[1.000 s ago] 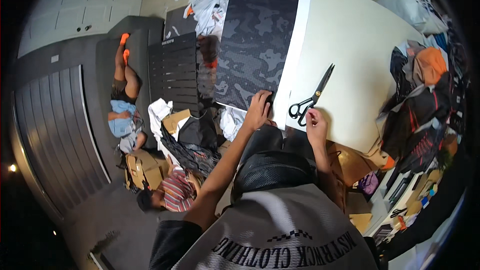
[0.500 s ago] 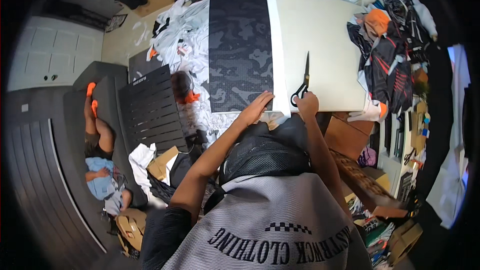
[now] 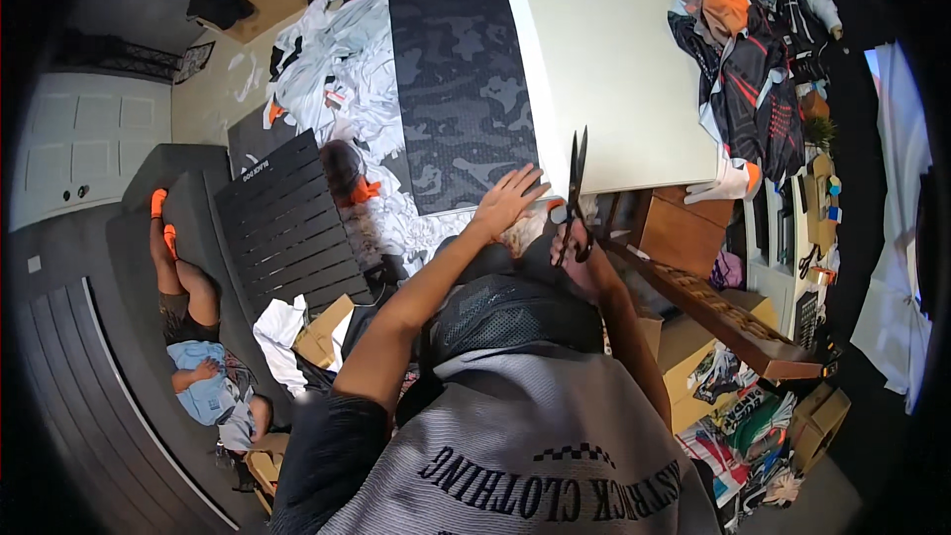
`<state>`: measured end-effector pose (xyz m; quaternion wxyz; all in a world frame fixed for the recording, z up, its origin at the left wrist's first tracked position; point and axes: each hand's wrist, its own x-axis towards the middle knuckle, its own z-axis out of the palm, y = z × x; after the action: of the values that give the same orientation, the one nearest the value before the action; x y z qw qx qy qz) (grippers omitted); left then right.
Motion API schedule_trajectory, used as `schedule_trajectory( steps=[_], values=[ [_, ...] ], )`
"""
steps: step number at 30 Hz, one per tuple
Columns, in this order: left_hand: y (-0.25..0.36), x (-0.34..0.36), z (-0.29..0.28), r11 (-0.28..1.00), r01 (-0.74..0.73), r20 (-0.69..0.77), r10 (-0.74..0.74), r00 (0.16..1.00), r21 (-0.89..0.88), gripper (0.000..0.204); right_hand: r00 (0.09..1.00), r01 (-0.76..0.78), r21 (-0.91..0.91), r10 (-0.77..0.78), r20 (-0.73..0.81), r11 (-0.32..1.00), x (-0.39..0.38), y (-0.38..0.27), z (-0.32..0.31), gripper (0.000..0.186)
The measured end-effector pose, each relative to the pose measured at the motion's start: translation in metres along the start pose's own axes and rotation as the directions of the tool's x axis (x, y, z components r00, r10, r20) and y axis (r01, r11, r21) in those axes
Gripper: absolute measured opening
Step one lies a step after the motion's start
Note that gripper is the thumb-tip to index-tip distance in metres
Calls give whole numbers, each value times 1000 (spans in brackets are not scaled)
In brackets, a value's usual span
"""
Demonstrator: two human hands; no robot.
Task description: Cutting a pattern out of camouflage fabric using a pair of scissors.
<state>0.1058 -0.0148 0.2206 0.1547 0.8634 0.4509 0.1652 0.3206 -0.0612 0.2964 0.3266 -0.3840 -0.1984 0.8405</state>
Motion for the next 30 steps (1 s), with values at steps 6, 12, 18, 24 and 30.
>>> schedule_trajectory(
  steps=[6,12,18,24,30],
  values=[
    [-7,10,3,999,-40,-9,40,999,-19,47,987,-146,-249,127,-94,957,-15,7,10,38],
    [-36,17,-2,989,-146,192,145,971,-10,45,981,-189,-378,160,-106,906,-19,7,10,40],
    [-21,8,13,977,-143,166,116,979,161,51,950,-277,-3,274,-148,961,-11,-7,38,38],
    [-12,12,14,963,-162,67,151,986,215,60,965,-247,-355,194,-179,902,-1,-13,29,38],
    [-15,11,15,976,-199,81,193,978,84,71,928,-344,-407,241,-283,846,3,-7,17,40]
  ],
)
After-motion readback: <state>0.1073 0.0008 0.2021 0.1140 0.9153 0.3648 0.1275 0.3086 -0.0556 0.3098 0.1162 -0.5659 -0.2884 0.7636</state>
